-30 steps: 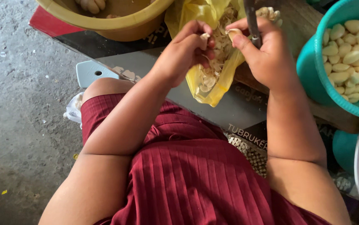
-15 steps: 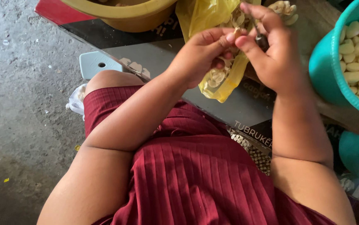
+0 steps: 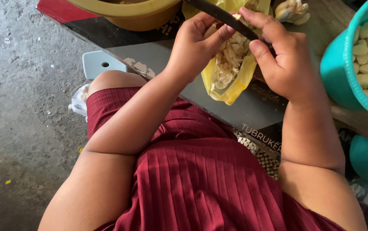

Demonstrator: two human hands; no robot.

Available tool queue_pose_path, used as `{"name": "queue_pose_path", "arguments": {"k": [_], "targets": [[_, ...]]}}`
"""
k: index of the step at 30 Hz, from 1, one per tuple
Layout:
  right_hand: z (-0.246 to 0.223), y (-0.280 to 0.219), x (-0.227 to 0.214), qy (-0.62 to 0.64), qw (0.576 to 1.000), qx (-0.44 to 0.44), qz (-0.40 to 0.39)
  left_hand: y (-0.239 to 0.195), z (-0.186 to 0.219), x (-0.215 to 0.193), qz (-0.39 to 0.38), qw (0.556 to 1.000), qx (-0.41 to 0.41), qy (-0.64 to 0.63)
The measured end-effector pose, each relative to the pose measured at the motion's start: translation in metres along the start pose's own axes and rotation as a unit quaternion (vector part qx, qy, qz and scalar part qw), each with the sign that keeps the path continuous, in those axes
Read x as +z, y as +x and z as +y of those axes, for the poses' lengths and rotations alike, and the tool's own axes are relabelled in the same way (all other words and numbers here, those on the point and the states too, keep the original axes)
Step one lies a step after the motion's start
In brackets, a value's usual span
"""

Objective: The person sits on the floor and peels garlic cloves using a small knife. They pick cloves from a yellow plastic bag, remove the skins, and place the peeled cloves into a teal bowl. The person continues this process throughout the clip.

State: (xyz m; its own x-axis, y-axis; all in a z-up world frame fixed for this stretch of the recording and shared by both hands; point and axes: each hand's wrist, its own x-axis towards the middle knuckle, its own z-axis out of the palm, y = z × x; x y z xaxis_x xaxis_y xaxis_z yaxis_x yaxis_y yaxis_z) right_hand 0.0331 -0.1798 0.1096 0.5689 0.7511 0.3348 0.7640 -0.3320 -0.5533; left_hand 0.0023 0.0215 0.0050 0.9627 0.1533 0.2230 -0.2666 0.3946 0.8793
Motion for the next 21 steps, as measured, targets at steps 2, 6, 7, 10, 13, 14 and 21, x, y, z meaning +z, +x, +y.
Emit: {"name": "queue_pose_path", "arguments": {"k": [2,6,7,10,13,14,21], "targets": [[-0.001,0.0,0.0,-0.001,1.0,0.007,-0.001,-0.001,-0.002,-0.002,-0.007,1.0,0.024,0.013],[-0.002,0.003,0.0,0.017,1.0,-0.019,-0.001,0.0,-0.005,-0.003,0.005,0.992,0.066,0.107],[-0.001,0.004,0.001,0.03,0.999,-0.02,-0.003,-0.001,-0.006,-0.002,0.008,0.991,0.073,0.116],[0.002,0.006,0.001,0.064,0.998,-0.008,-0.005,-0.001,-0.006,0.002,0.014,0.987,0.091,0.131],[0.004,0.006,0.001,0.094,0.995,0.019,-0.004,-0.002,-0.001,0.006,0.022,0.979,0.118,0.163],[0.005,0.005,0.002,0.103,0.995,0.017,-0.004,-0.003,0.001,0.007,0.033,0.969,0.138,0.201],[0.007,0.002,0.005,0.102,0.993,0.054,0.015,-0.007,0.011,0.016,0.061,0.927,0.169,0.328]]}}
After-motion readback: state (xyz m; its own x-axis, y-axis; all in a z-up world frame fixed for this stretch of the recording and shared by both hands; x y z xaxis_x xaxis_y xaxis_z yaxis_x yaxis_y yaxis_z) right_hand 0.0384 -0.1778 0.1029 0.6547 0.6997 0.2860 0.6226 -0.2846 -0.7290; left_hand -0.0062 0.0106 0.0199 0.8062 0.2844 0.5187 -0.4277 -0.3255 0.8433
